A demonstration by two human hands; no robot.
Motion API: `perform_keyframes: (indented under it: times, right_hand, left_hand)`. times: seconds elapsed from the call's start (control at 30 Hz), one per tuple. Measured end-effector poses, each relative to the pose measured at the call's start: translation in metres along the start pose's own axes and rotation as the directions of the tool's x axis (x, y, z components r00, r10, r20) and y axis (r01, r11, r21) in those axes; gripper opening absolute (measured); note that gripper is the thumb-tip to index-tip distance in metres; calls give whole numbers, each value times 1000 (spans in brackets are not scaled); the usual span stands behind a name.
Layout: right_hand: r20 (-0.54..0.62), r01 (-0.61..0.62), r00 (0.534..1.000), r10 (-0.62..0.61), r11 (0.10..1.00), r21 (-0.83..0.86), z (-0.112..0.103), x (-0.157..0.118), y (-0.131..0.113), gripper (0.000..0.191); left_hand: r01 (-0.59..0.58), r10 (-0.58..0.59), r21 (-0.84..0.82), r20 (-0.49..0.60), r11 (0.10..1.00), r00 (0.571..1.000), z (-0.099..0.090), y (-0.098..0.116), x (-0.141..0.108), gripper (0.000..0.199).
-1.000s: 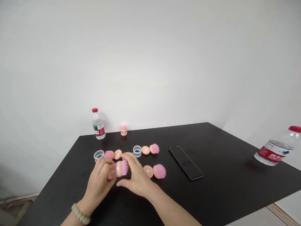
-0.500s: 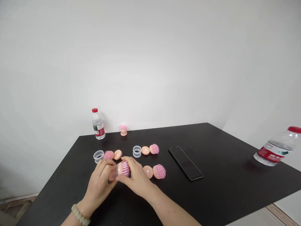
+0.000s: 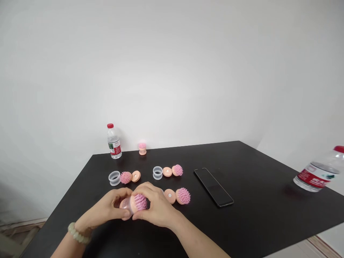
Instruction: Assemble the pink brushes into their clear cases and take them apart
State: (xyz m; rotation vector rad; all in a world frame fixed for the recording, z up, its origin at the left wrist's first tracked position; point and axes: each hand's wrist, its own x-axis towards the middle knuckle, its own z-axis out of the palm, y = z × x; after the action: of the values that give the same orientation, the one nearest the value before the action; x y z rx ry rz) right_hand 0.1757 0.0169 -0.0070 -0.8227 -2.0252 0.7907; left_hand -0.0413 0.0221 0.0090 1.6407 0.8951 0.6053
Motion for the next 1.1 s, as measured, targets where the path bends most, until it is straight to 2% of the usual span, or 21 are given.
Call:
perform_keyframes:
  times: [0.1,0.23,0.3,0.33,0.4,0.47,0.53,0.57,0.67,0.73,0.87,0.97,1.1]
  right_hand:
    - [88,214,971,-221,973,85,2,-1,0,44]
    - [93,486,866,-492,870,85,8,0,-4,22]
    - [67,576,814,-577,817,36,6,1,-6,17]
    - [43,593,804,-593,805,9,4,1,-7,19]
    - [-3,559,829,-559,829,-36,-2,1,-7,22]
    - [-11,426,904,-428,901,-87,-9,0,-5,27]
    - [59,281,960,-275,944,-175,-12,-1,0,35]
    - [114,245,968,-224,940,-236,-12,-2,2,39]
    - [290,302,938,-190,859,-414,-4,-3,10,44]
    - [342,347,920,-192,803,-485,3,-3,13,40]
    - [304,288,943,-132,783,-551,16,-2,15,34]
    - [288,249,954,-86,762,-597,22,-2,19,49]
    - [297,267,951,-91,730,-629,24,-2,21,69]
  left_hand:
    - [67,-31,-186,191,980,981,-11,-8,-5,35]
    - [84,-17,-234,277,969,961,-15,-19,-7,38]
    - [122,-42,-255,300,959,953,-15,-24,-7,39]
    - [137,-50,-274,300,952,953,-16,-25,-7,41]
    - [125,-41,-318,260,940,965,-20,-27,-6,45]
    - [58,7,-355,177,933,984,-25,-27,-6,47]
    - [-21,62,-380,97,925,993,-30,-27,-6,49]
    - [-59,89,-391,59,918,994,-32,-27,-6,50]
    - [-162,167,-418,-24,894,986,-34,-27,-8,52]
    - [-210,208,-426,-53,880,977,-33,-27,-9,56]
    - [-277,255,-438,-110,855,961,-31,-25,-8,55]
    - [-306,269,-453,-145,837,952,-30,-25,-7,51]
    - [-329,252,-447,-224,832,941,-29,-26,-6,59]
